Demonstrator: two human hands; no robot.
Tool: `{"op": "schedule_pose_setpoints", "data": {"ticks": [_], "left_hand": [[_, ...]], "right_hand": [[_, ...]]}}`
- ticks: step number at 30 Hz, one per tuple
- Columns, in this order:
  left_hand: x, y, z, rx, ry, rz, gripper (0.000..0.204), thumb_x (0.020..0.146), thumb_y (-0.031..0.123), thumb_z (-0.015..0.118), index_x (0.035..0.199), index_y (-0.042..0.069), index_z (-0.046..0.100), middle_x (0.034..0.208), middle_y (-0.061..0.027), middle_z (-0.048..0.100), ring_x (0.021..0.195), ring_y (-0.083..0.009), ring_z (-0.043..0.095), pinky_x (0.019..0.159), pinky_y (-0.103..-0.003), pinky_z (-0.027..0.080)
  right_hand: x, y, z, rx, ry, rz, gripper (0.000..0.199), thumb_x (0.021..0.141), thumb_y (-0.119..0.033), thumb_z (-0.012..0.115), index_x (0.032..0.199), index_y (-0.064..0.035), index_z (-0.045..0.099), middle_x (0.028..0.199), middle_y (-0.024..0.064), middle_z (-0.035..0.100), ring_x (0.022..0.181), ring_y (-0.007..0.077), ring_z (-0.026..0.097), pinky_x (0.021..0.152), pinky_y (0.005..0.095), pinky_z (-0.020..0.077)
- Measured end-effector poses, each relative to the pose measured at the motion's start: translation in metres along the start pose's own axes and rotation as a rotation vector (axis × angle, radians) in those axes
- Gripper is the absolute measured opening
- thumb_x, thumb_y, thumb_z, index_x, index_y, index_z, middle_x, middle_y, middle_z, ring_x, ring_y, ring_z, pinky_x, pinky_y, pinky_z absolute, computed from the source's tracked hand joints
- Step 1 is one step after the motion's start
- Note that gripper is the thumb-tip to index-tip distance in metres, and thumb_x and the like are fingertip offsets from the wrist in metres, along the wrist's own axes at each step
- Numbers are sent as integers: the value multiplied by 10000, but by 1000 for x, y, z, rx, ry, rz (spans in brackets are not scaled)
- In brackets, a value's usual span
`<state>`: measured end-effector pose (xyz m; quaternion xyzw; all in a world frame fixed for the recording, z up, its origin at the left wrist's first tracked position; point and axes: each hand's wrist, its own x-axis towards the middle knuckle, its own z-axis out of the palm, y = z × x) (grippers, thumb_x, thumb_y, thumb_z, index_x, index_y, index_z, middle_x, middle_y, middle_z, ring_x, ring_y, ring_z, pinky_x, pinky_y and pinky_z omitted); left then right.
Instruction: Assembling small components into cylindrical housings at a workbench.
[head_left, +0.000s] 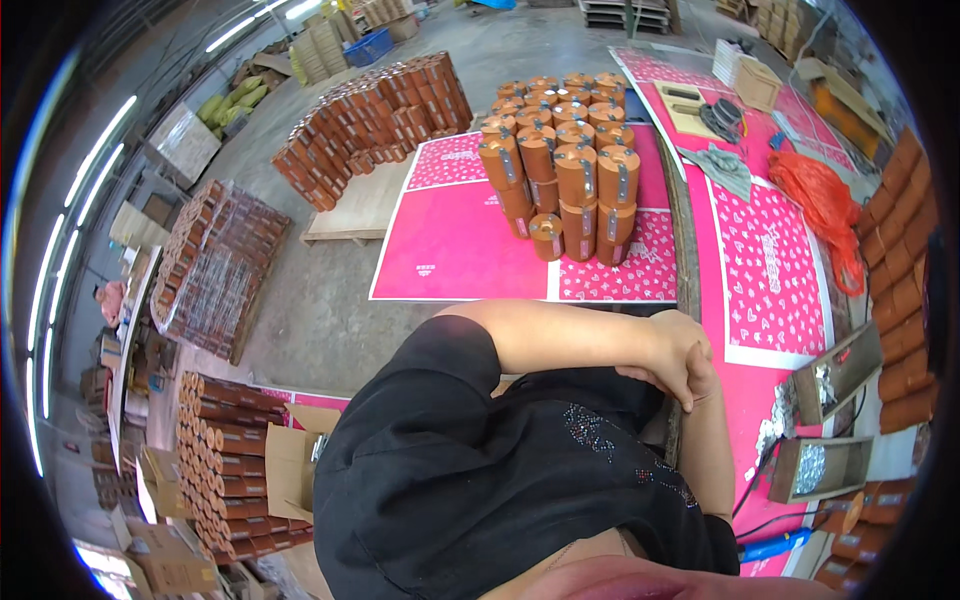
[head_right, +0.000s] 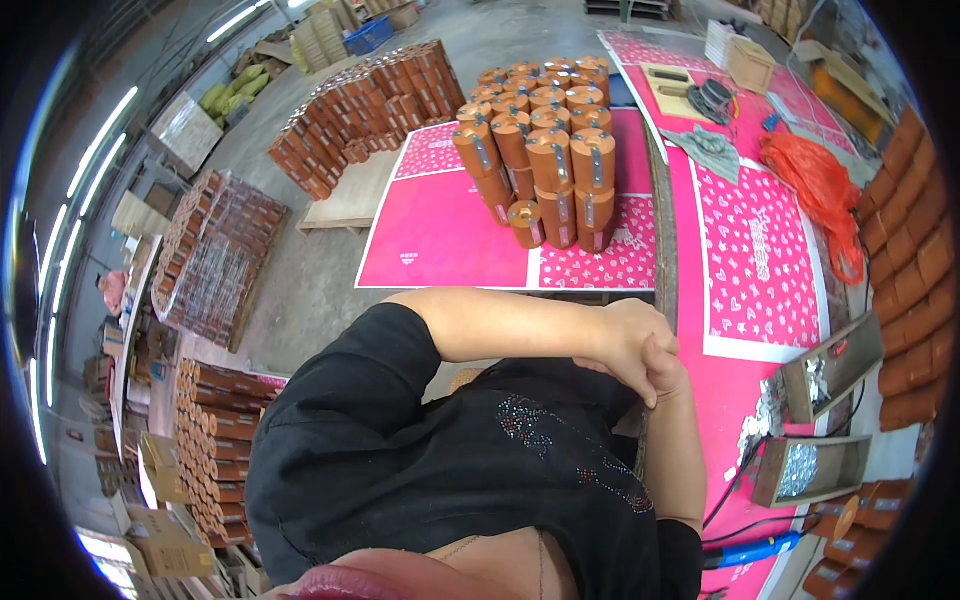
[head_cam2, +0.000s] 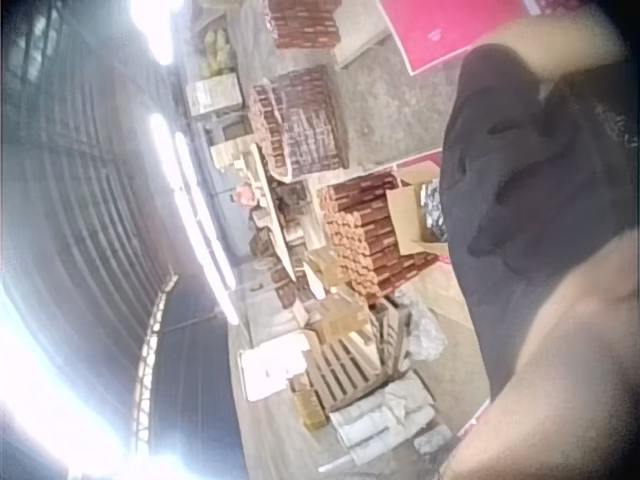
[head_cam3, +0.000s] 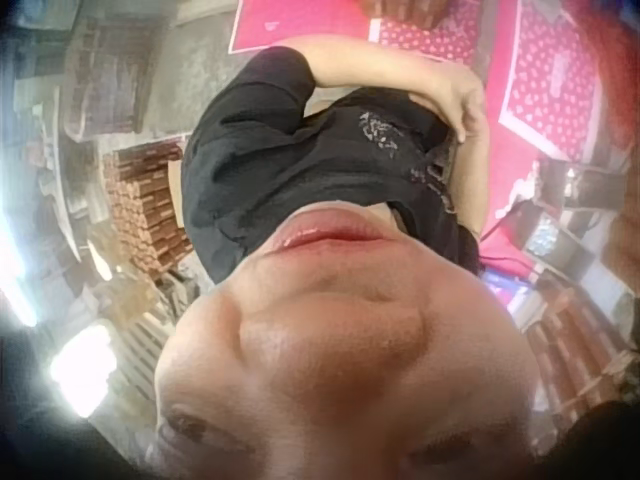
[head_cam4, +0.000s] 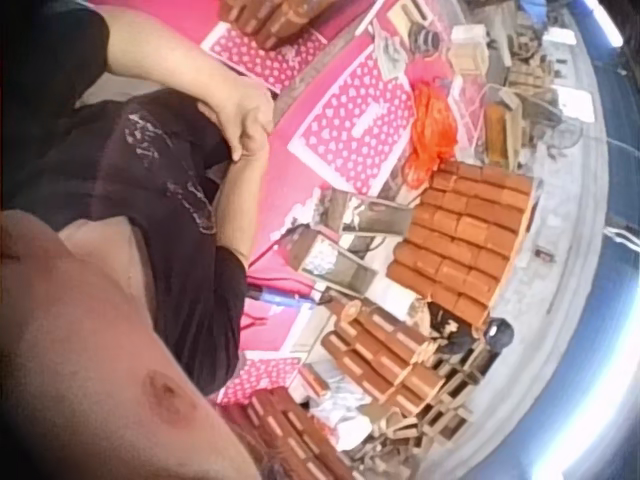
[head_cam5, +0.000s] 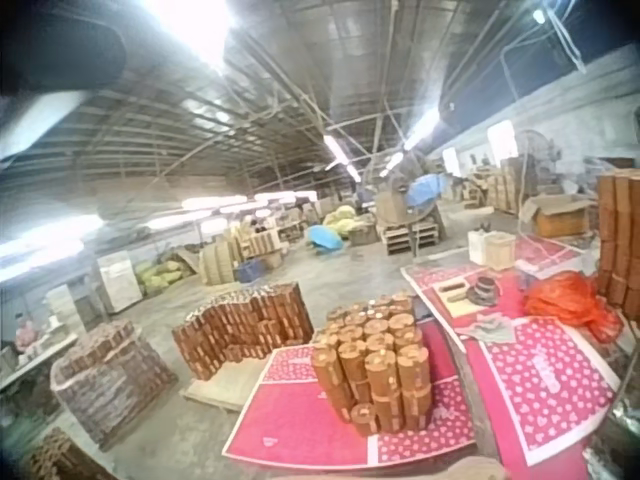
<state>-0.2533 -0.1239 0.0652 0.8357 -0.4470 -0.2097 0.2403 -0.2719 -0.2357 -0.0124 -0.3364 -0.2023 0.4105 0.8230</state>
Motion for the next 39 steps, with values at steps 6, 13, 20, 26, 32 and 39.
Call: {"op": "schedule_pose_setpoints", "data": {"ticks": [6, 13, 20, 26, 32, 39], "left_hand": [[28, 28, 29, -9, 780, 276, 474, 492, 472, 723, 667, 69, 545, 685, -100, 554, 747, -302, 547, 771, -426, 392], [43, -9, 26, 181, 778, 474, 795, 472, 531, 699, 1079, 57, 502, 1059, -121, 515, 1086, -347, 424, 956, -499, 218], [38, -14, 22, -1030, 702, 206, 825, 684, 174, 733, 1297, -19, 215, 1268, -222, 328, 1164, -263, 393, 929, -364, 384], [49, 12, 46, -1333, 626, 173, 482, 695, -63, 658, 1092, 44, 407, 1027, -88, 514, 942, -177, 543, 822, -286, 458], [78, -11, 82, -1373, 597, 105, 173, 847, 77, 557, 988, 42, 462, 893, -45, 545, 768, -102, 538, 652, -221, 460], [104, -20, 82, -749, 572, 170, 223, 874, 212, 534, 940, 1, 559, 796, -55, 582, 704, -94, 524, 617, -223, 423]], "right_hand": [[-10, -14, 29, 240, 20, -126, 890, 773, -663, 370, 1299, 44, 246, 1317, 277, 285, 1222, 424, 272, 1017, 499, 222], [-12, -49, 25, 449, 353, -606, 914, 755, -709, 329, 1278, 40, 308, 1347, 240, 256, 1248, 370, 240, 1044, 463, 175], [-40, -47, 39, 559, 257, -859, 993, 750, -726, 294, 1307, 90, 194, 1373, 272, 181, 1297, 365, 164, 1072, 436, 128], [-25, -31, 47, 429, 512, -942, 833, 845, -619, 196, 1283, 85, 265, 1352, 266, 242, 1258, 352, 270, 1050, 407, 217], [-30, -3, 40, 24, 839, -1061, 652, 888, -422, 417, 1285, 40, 185, 1236, 204, 372, 1178, 301, 375, 993, 374, 300], [-117, 20, 74, -991, 1315, -571, 604, 795, -107, 610, 1296, -35, 280, 1222, 132, 404, 1131, 222, 425, 940, 340, 358]]}}
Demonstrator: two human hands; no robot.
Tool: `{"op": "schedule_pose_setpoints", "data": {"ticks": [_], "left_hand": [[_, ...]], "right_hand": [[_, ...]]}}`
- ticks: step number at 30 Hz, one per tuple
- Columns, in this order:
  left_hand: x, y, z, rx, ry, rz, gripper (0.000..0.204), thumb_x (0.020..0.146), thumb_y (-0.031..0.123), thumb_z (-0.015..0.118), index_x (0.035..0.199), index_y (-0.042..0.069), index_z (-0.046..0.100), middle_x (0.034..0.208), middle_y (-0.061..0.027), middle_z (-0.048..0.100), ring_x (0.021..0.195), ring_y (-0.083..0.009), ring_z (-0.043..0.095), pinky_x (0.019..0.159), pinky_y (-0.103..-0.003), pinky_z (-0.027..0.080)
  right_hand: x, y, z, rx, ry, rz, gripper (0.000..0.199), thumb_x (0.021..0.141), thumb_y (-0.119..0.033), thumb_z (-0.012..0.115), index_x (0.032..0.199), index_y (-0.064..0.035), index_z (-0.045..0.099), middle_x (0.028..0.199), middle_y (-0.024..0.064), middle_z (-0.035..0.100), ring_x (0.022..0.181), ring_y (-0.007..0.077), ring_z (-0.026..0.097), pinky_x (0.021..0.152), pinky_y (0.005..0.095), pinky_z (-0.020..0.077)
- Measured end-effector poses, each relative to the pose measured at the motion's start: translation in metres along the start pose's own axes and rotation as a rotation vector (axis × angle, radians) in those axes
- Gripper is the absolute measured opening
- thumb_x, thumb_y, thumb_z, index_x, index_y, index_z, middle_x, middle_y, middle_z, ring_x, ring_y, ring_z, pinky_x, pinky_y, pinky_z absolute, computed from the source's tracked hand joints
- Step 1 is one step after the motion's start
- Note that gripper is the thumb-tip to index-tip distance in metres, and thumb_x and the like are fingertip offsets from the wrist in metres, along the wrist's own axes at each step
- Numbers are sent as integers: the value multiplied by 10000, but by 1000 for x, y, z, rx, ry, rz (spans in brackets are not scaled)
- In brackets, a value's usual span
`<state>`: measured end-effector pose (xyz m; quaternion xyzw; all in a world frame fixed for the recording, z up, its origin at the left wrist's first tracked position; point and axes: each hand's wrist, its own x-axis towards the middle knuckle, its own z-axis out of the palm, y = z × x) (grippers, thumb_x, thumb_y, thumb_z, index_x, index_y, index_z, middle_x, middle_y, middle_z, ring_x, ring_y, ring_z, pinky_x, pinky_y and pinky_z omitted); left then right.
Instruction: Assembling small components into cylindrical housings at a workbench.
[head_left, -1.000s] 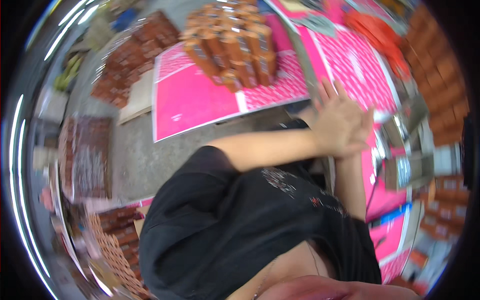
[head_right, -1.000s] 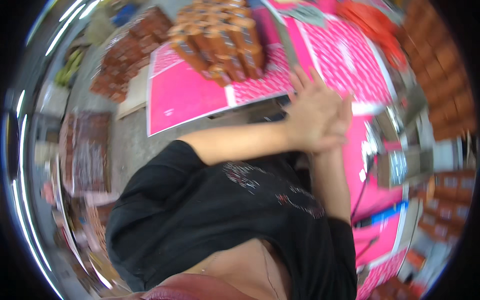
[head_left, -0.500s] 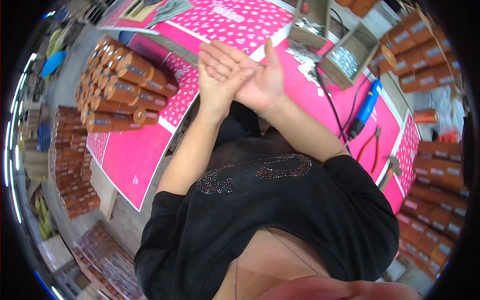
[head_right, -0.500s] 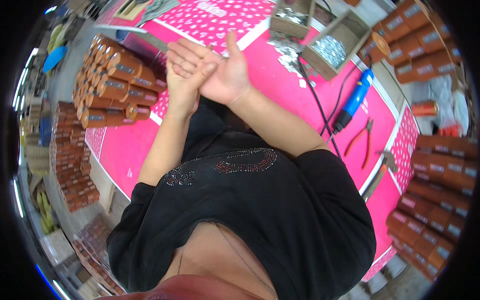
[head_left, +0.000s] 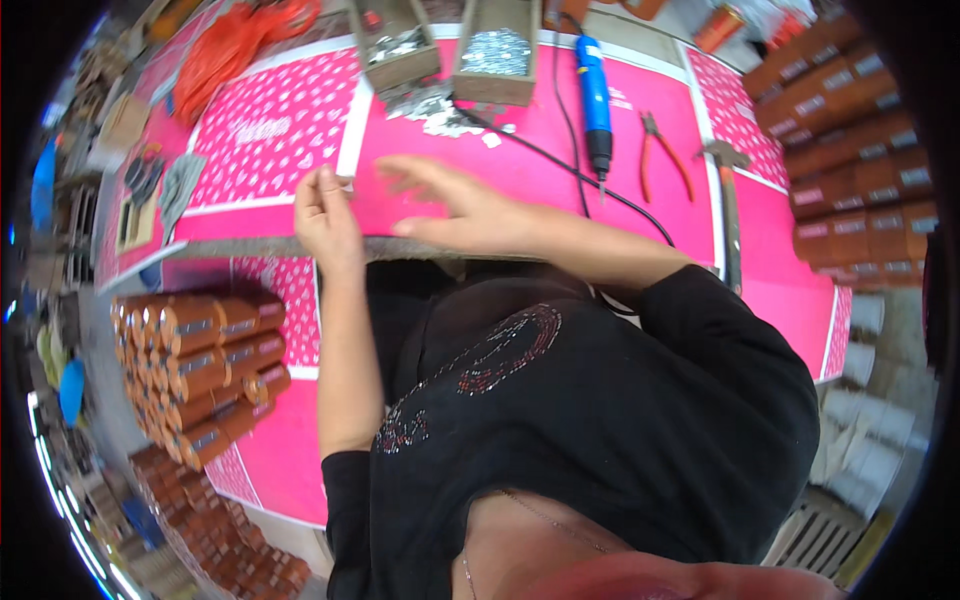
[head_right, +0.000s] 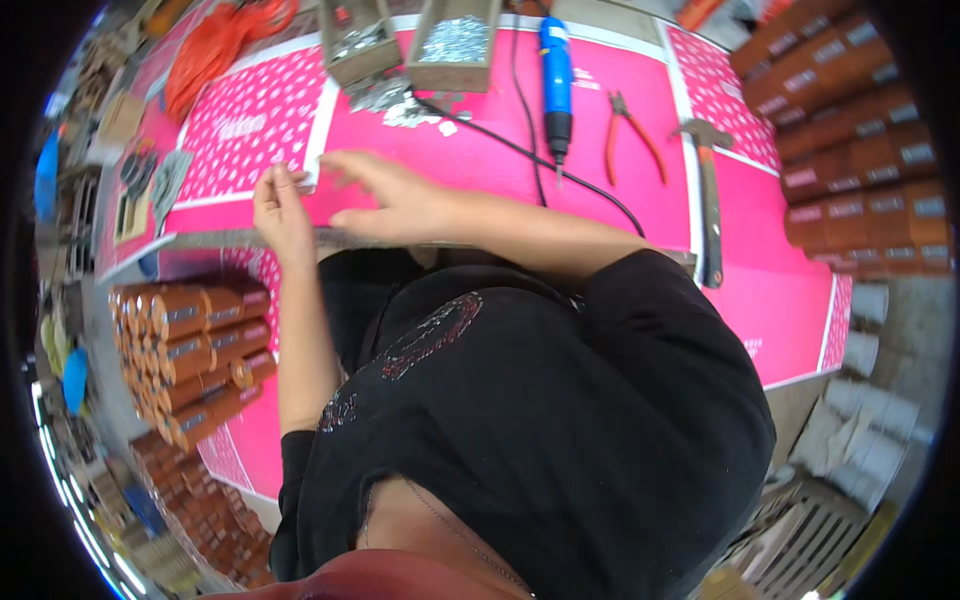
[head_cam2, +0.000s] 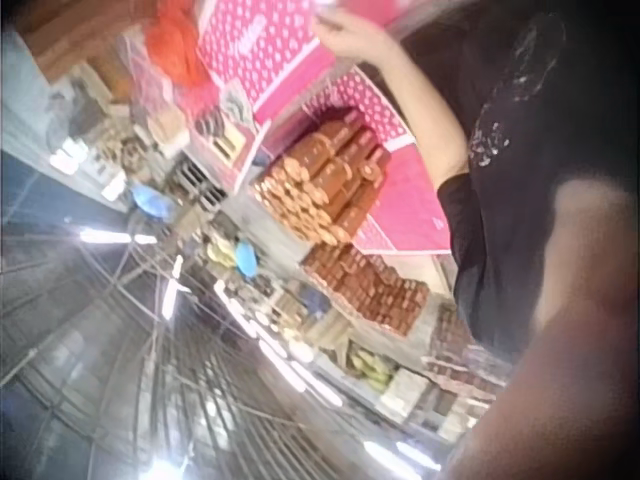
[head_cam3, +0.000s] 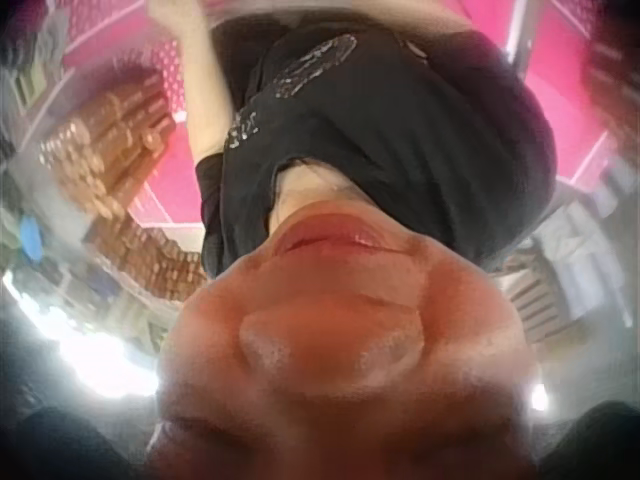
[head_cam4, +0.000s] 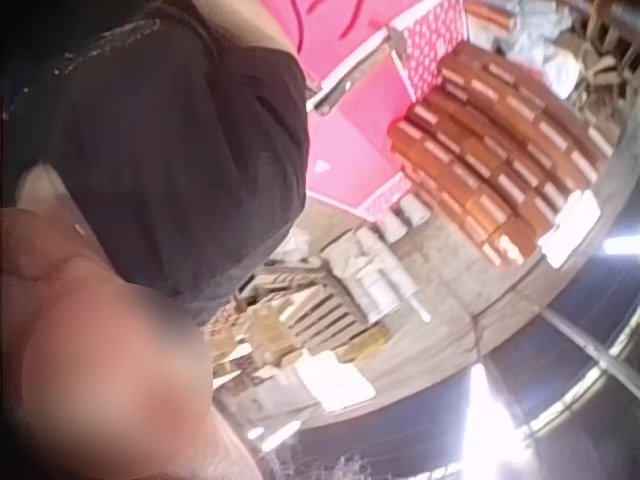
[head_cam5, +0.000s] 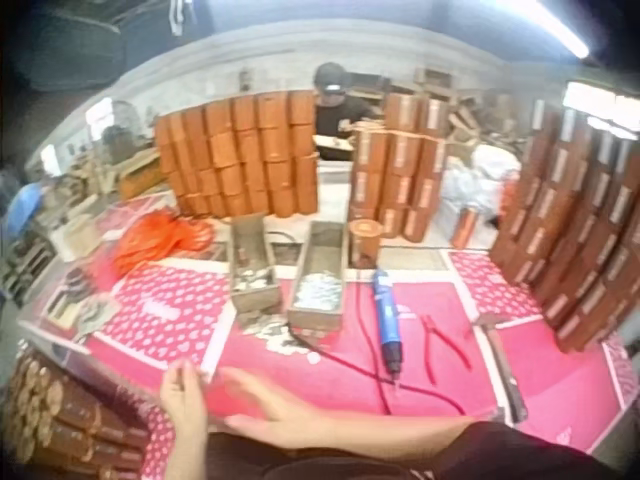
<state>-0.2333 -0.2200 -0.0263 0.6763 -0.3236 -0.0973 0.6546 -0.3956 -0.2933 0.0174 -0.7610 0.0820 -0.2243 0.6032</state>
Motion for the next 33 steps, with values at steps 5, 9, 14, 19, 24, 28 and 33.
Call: {"op": "schedule_pose_setpoints", "data": {"ticks": [5, 9, 14, 19, 24, 28, 33], "left_hand": [[19, -50, 2, 1157, -373, 486, 510, 845, 457, 449, 1228, 121, 464, 1289, -165, 406, 1223, -314, 341, 1000, -481, 234], [19, -44, 8, 1207, -452, 394, 556, 839, 508, 410, 1289, 182, 398, 1350, -125, 333, 1264, -311, 258, 1014, -516, 177], [22, -46, 6, 1197, -469, 412, 549, 844, 504, 402, 1294, 191, 389, 1353, -122, 326, 1268, -304, 250, 1011, -517, 181], [23, -43, 9, 1231, -495, 430, 550, 854, 488, 389, 1308, 180, 360, 1354, -140, 312, 1266, -326, 239, 1005, -533, 179], [25, -40, 3, 1188, -648, 529, 556, 847, 435, 414, 1314, 143, 345, 1371, -169, 264, 1272, -347, 224, 996, -566, 164], [25, -25, 5, 1032, -930, 754, 608, 785, 432, 500, 1310, 161, 357, 1382, -180, 239, 1291, -350, 186, 1012, -570, 113], [23, 4, 6, 790, -1375, 894, 835, 575, 493, 687, 1292, 187, 387, 1384, -167, 243, 1299, -338, 171, 1017, -561, 109]], "right_hand": [[-105, 20, -149, -1027, 806, -38, 365, 753, -56, 614, 1103, -28, 513, 1112, 129, 516, 1024, 240, 508, 874, 328, 400], [-227, -8, -185, -1500, 1050, 303, 286, 766, -101, 596, 1014, 15, 512, 1098, 196, 500, 1019, 335, 495, 868, 375, 406], [-269, 9, -145, -1440, 838, 401, 305, 788, -102, 548, 1064, -1, 467, 1140, 207, 463, 1059, 363, 460, 893, 400, 393], [-257, 36, -122, -1245, 868, 403, 293, 787, -87, 531, 1066, -13, 482, 1140, 177, 478, 1069, 338, 463, 893, 385, 397], [-248, 34, -121, -1356, 854, 422, 336, 790, -139, 503, 1112, -43, 487, 1155, 147, 486, 1097, 316, 451, 940, 403, 356], [-251, 28, -123, -1414, 739, 541, 364, 800, -171, 478, 1149, -69, 479, 1208, 147, 452, 1143, 312, 413, 970, 456, 320], [-252, 29, -122, -1423, 810, 541, 379, 794, -171, 477, 1158, -63, 471, 1226, 142, 449, 1144, 309, 414, 969, 444, 322]]}}
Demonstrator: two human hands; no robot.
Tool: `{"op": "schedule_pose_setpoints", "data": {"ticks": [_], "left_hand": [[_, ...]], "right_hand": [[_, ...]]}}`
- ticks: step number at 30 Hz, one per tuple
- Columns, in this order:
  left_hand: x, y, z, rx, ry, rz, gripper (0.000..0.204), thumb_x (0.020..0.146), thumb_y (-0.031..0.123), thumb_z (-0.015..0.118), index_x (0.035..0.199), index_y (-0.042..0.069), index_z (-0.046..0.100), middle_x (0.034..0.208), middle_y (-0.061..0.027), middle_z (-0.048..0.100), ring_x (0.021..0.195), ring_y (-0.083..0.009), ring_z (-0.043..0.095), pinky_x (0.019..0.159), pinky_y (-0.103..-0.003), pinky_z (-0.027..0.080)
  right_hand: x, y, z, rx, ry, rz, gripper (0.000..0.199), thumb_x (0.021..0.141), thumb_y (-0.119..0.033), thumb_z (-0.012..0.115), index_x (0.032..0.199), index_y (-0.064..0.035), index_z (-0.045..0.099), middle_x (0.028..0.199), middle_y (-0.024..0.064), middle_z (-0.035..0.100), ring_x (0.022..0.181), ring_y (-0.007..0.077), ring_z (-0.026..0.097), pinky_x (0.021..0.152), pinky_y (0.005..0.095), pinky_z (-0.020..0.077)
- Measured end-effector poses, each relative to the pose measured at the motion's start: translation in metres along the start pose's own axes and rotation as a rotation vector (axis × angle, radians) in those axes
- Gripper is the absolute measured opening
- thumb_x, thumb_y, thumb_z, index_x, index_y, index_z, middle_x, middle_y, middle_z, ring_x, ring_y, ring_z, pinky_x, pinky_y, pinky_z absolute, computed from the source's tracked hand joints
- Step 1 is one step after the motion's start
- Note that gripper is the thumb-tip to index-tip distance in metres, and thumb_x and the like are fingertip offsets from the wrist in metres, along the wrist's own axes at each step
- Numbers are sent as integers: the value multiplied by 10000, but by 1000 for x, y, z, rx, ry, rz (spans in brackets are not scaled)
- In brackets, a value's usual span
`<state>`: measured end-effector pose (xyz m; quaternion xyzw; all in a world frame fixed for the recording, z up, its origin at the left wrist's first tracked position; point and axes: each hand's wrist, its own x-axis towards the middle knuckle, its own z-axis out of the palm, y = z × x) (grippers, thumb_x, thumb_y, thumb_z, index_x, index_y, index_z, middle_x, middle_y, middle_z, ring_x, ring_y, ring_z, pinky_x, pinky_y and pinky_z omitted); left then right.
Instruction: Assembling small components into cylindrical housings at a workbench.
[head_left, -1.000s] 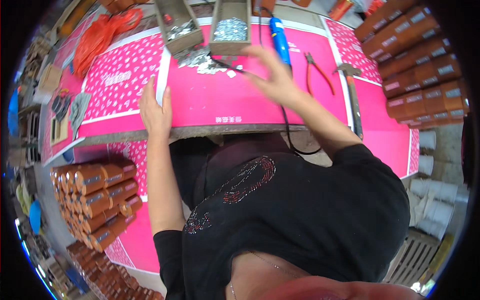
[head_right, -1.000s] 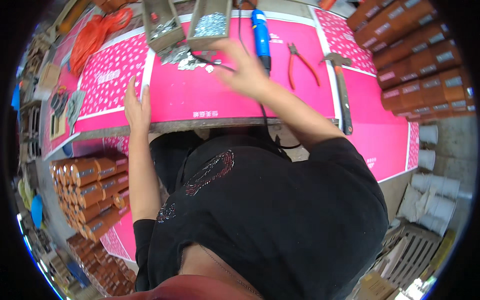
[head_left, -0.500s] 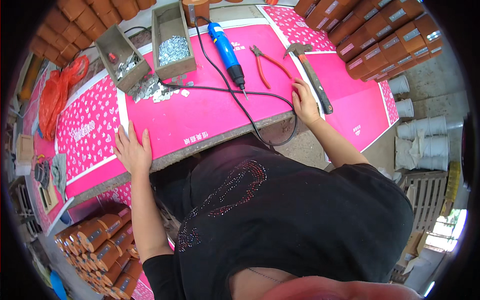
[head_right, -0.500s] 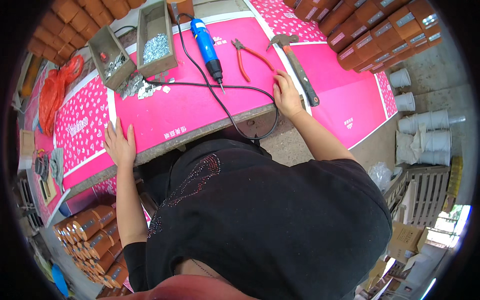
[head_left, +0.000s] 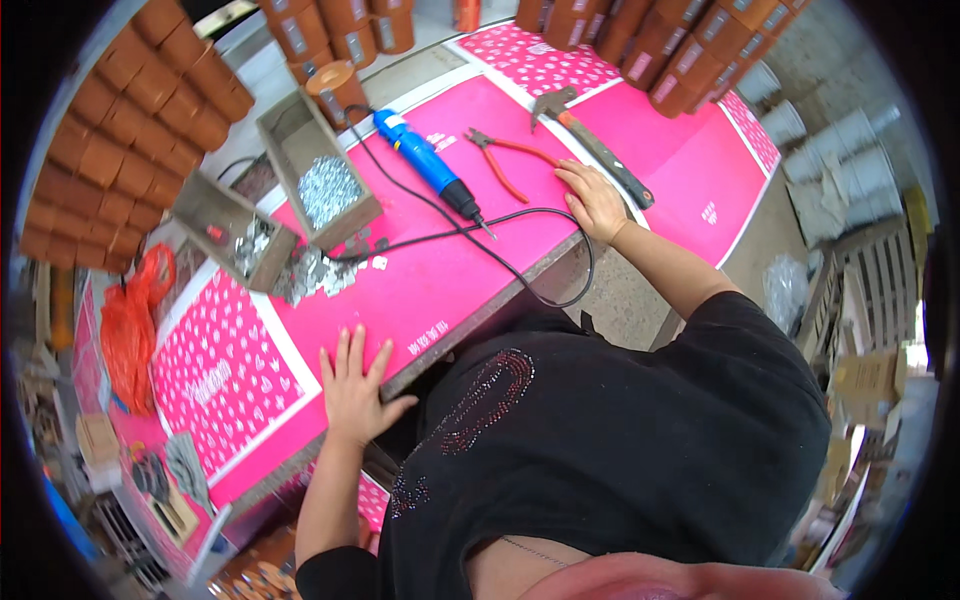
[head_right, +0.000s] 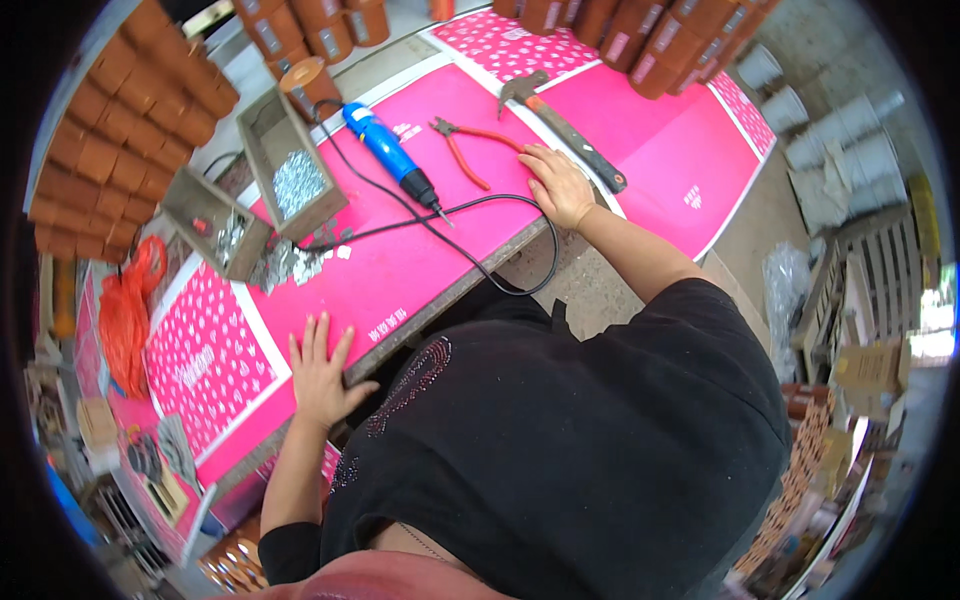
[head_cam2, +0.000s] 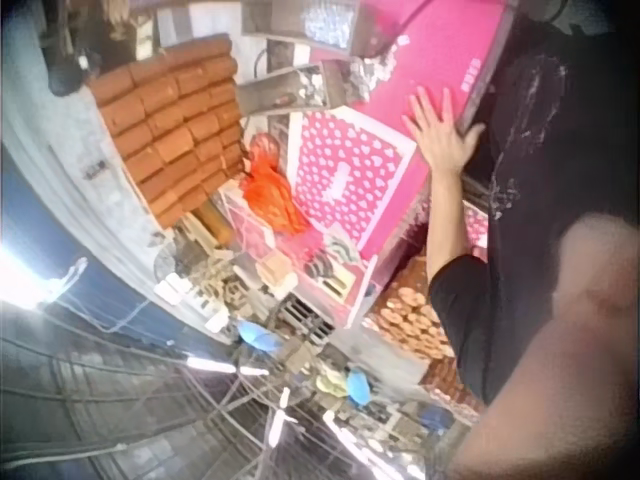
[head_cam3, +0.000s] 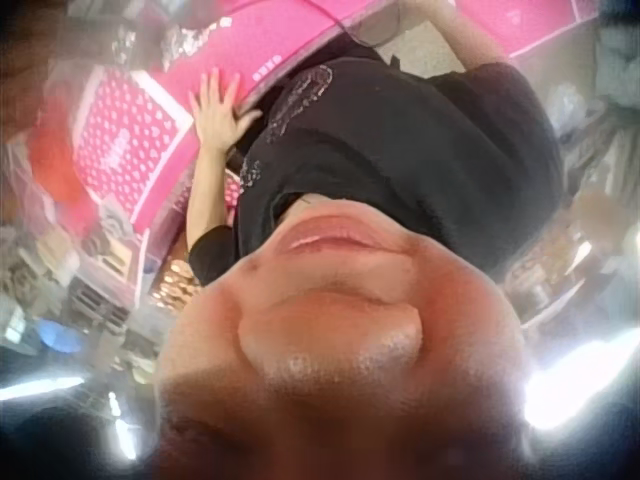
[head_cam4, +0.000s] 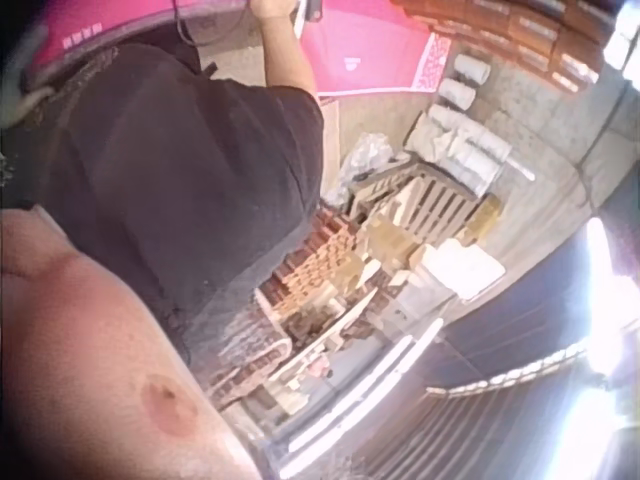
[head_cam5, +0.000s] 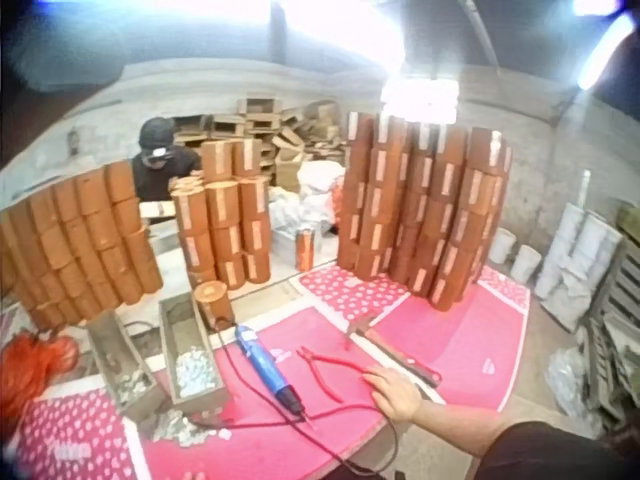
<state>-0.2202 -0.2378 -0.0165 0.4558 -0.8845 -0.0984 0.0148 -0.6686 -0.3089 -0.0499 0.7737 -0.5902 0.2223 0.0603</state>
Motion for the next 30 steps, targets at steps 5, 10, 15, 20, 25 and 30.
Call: {"op": "schedule_pose_setpoints", "data": {"ticks": [5, 10, 15, 20, 25, 30], "left_hand": [[0, -3, -4, 30, -32, 19, 852, 511, 353, 761, 1271, 199, 408, 1355, -154, 289, 1271, -352, 222, 1002, -552, 175], [-1, -7, 1, -50, 37, 63, 844, 523, 317, 756, 1278, 194, 399, 1343, -160, 306, 1255, -363, 247, 982, -565, 200], [-3, -17, 19, 110, 116, 128, 839, 544, 392, 745, 1283, 207, 395, 1345, -162, 304, 1251, -369, 250, 972, -576, 204], [-6, -26, 42, 200, 189, 143, 608, 696, 359, 620, 1257, 219, 433, 1339, -144, 330, 1236, -368, 278, 961, -570, 228], [-1, -21, 32, 299, 156, 138, 664, 636, 306, 657, 1253, 204, 432, 1341, -153, 317, 1243, -364, 265, 974, -556, 214], [6, 2, 24, 225, 111, -2, 848, 549, 396, 733, 1288, 180, 378, 1340, -160, 290, 1242, -380, 242, 982, -556, 193]], "right_hand": [[3, -7, 0, 49, -21, 15, 410, 769, -155, 490, 1165, -51, 464, 1227, 141, 455, 1147, 302, 418, 980, 423, 313], [0, -7, -4, 60, -29, 51, 414, 765, -137, 481, 1169, -46, 459, 1215, 144, 469, 1145, 303, 425, 982, 421, 312], [1, -10, -8, 56, 25, 42, 420, 727, -118, 497, 1136, -25, 483, 1175, 151, 499, 1115, 306, 448, 959, 402, 339], [1, -8, -1, 81, 80, 45, 425, 705, -133, 519, 1109, -4, 494, 1127, 164, 520, 1074, 307, 474, 935, 390, 363], [-2, -5, -4, 97, 153, 67, 412, 699, -148, 532, 1085, -5, 505, 1089, 159, 533, 1039, 301, 491, 915, 386, 377], [-1, -2, 2, 113, 186, 102, 383, 684, -154, 571, 1046, -38, 529, 1065, 135, 539, 1024, 295, 487, 890, 392, 382]]}}
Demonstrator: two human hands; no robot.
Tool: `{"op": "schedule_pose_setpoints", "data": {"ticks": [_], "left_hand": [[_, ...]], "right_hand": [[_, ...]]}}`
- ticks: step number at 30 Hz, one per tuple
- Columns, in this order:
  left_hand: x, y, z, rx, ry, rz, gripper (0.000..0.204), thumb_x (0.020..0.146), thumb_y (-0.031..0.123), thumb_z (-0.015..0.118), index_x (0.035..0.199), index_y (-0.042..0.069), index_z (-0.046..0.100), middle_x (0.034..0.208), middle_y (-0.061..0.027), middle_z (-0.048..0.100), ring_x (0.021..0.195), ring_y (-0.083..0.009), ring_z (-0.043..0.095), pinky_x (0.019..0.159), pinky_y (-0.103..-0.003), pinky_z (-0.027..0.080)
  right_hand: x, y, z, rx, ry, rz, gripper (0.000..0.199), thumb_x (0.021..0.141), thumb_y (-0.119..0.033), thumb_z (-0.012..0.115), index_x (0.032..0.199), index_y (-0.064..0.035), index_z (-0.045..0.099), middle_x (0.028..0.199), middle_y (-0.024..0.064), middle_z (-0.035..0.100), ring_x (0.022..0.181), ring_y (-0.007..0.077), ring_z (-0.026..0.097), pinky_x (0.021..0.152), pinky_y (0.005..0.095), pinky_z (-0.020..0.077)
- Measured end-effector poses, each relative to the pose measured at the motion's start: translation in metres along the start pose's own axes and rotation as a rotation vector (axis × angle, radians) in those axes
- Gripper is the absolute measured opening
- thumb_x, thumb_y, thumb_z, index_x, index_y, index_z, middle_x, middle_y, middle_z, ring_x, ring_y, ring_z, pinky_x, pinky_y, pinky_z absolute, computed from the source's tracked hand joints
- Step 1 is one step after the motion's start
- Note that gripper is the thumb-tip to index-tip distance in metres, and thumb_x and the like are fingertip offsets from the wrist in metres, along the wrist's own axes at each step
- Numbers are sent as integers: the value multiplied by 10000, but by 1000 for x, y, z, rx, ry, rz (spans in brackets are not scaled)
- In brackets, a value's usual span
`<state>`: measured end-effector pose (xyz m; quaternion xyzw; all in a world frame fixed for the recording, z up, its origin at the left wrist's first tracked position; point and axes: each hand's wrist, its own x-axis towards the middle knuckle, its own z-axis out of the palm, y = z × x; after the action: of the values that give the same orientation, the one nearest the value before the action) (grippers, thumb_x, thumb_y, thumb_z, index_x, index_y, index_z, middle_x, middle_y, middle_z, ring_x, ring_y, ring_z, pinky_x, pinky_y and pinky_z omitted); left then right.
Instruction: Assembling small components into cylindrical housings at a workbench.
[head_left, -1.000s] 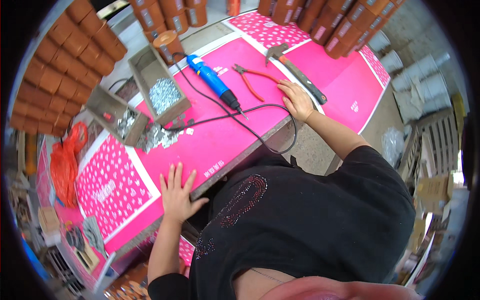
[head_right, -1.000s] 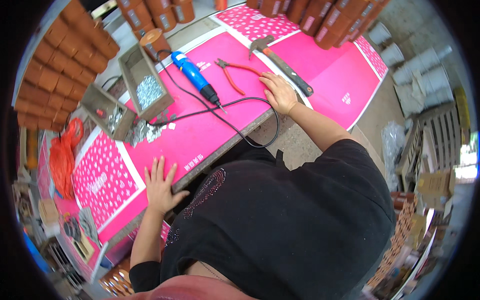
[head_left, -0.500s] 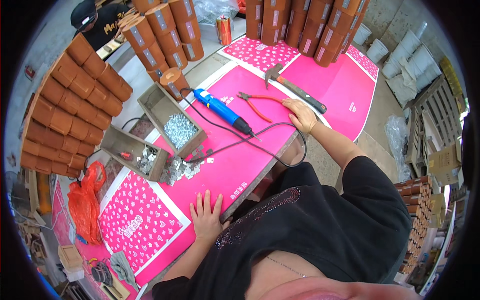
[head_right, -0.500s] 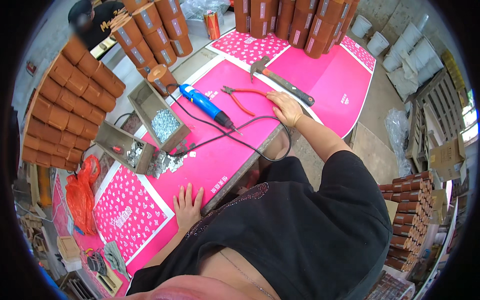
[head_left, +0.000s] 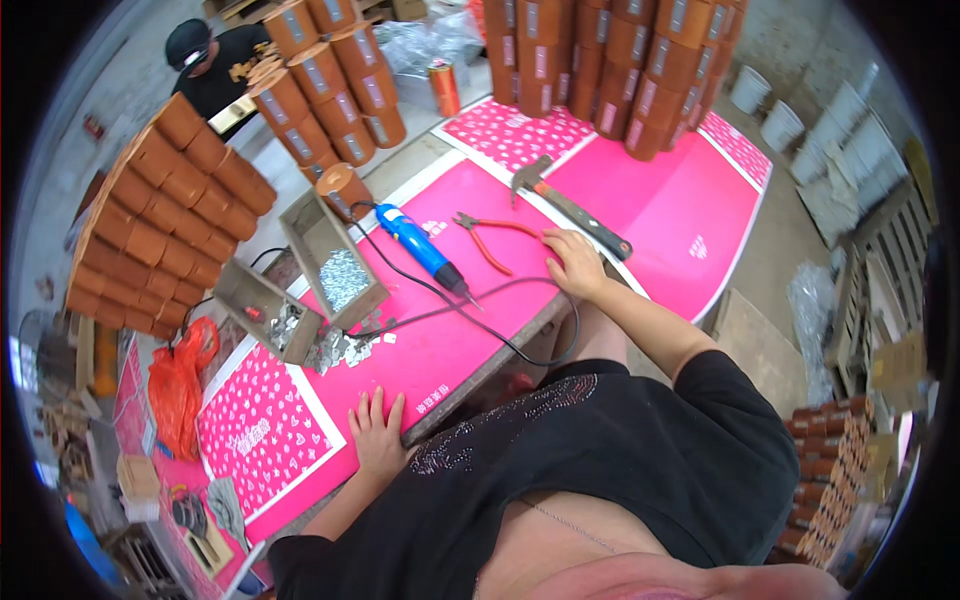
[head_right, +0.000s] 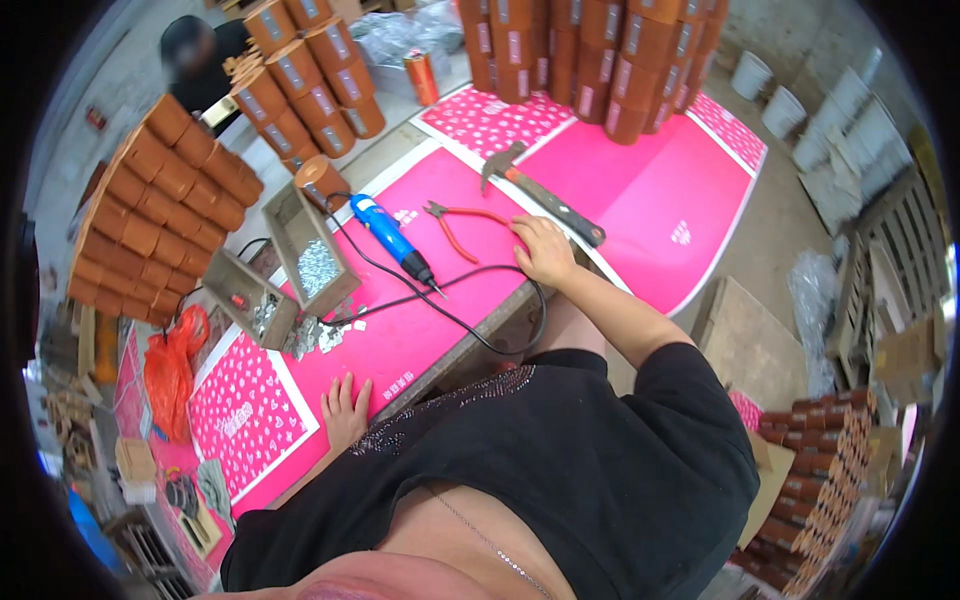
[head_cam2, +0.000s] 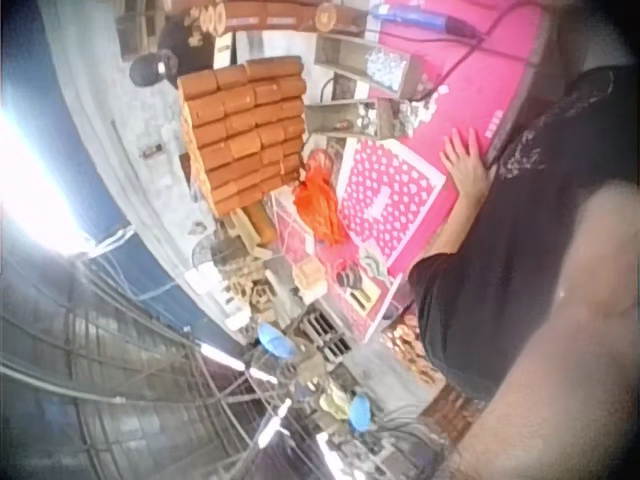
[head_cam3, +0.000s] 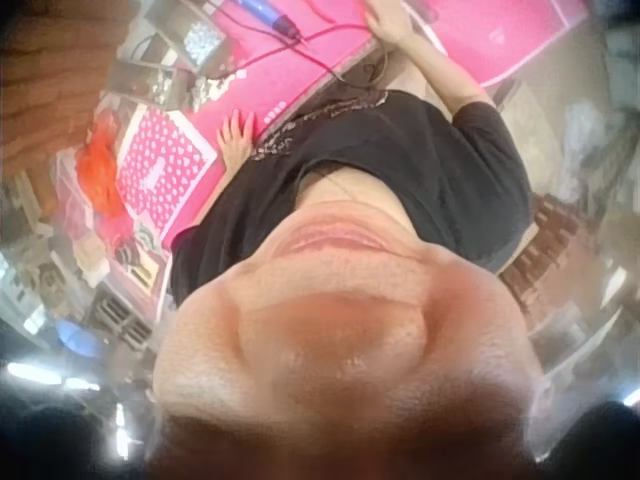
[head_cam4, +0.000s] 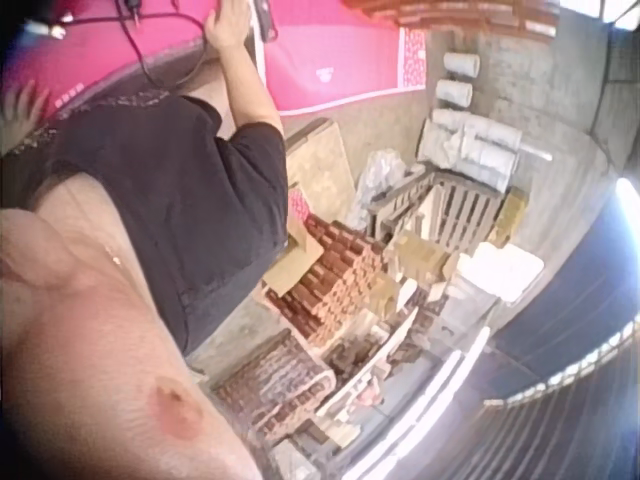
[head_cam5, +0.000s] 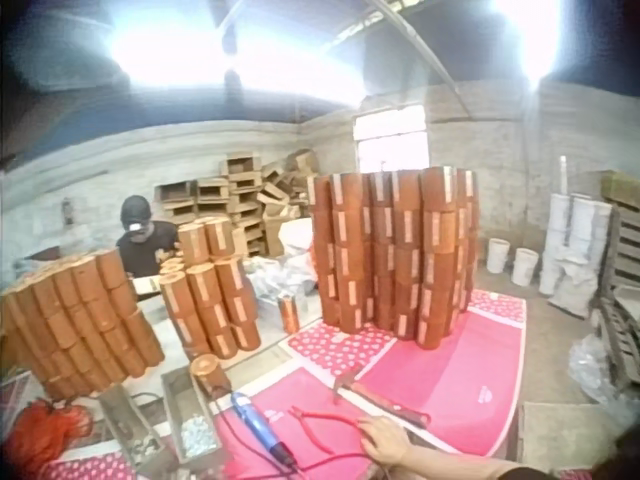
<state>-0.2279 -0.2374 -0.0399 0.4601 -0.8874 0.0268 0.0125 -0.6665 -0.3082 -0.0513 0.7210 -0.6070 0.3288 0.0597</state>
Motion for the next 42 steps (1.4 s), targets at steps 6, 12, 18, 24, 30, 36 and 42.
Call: {"op": "schedule_pose_setpoints", "data": {"ticks": [6, 12, 18, 24, 30, 36, 42], "left_hand": [[43, 46, -16, -134, -32, -161, 951, 448, 427, 773, 1285, 207, 378, 1330, -144, 304, 1240, -372, 245, 987, -563, 190], [48, 41, -23, -154, -82, -193, 943, 405, 383, 766, 1267, 259, 404, 1336, -120, 320, 1244, -351, 257, 986, -547, 209], [46, 39, -28, -168, -131, -226, 941, 403, 390, 763, 1267, 307, 399, 1344, -79, 333, 1248, -314, 275, 989, -526, 214], [54, 32, -25, -205, -100, -162, 930, 395, 417, 743, 1259, 293, 423, 1336, -82, 350, 1229, -322, 302, 986, -515, 221], [42, 36, -29, -212, -197, -222, 969, 439, 403, 749, 1312, 308, 340, 1383, -67, 283, 1270, -308, 243, 1000, -521, 194], [43, 36, -31, -194, -221, -196, 956, 476, 410, 741, 1324, 308, 310, 1393, -70, 257, 1275, -313, 229, 1008, -528, 178], [41, 35, -28, -192, -166, -199, 958, 472, 410, 741, 1322, 301, 314, 1387, -71, 271, 1277, -314, 224, 1012, -517, 183]], "right_hand": [[126, 21, -5, 307, 224, -32, 237, 682, -43, 575, 918, -31, 556, 906, 141, 559, 925, 308, 510, 815, 378, 397], [313, 88, 66, 286, 16, 477, 554, 623, -356, 675, 1051, -17, 574, 1005, 179, 600, 944, 301, 578, 840, 357, 441], [412, 121, 127, 249, -15, 650, 929, 499, -455, 754, 1212, 32, 412, 1217, 211, 470, 1147, 312, 448, 973, 370, 335], [442, 214, 196, 382, -12, 609, 985, 464, -357, 811, 1261, -58, 315, 1204, 174, 476, 1145, 327, 431, 978, 395, 319], [425, 124, 187, 127, 94, 678, 714, 479, -363, 783, 1078, -90, 508, 1095, 138, 557, 1064, 290, 502, 958, 390, 310], [414, 130, 167, 244, 258, 688, 728, 482, -329, 764, 1078, -28, 472, 1055, 144, 562, 999, 287, 533, 928, 375, 333], [409, 79, 81, 460, 329, 429, 595, 530, -260, 783, 986, 6, 505, 932, 114, 575, 834, 204, 564, 753, 319, 445]]}}
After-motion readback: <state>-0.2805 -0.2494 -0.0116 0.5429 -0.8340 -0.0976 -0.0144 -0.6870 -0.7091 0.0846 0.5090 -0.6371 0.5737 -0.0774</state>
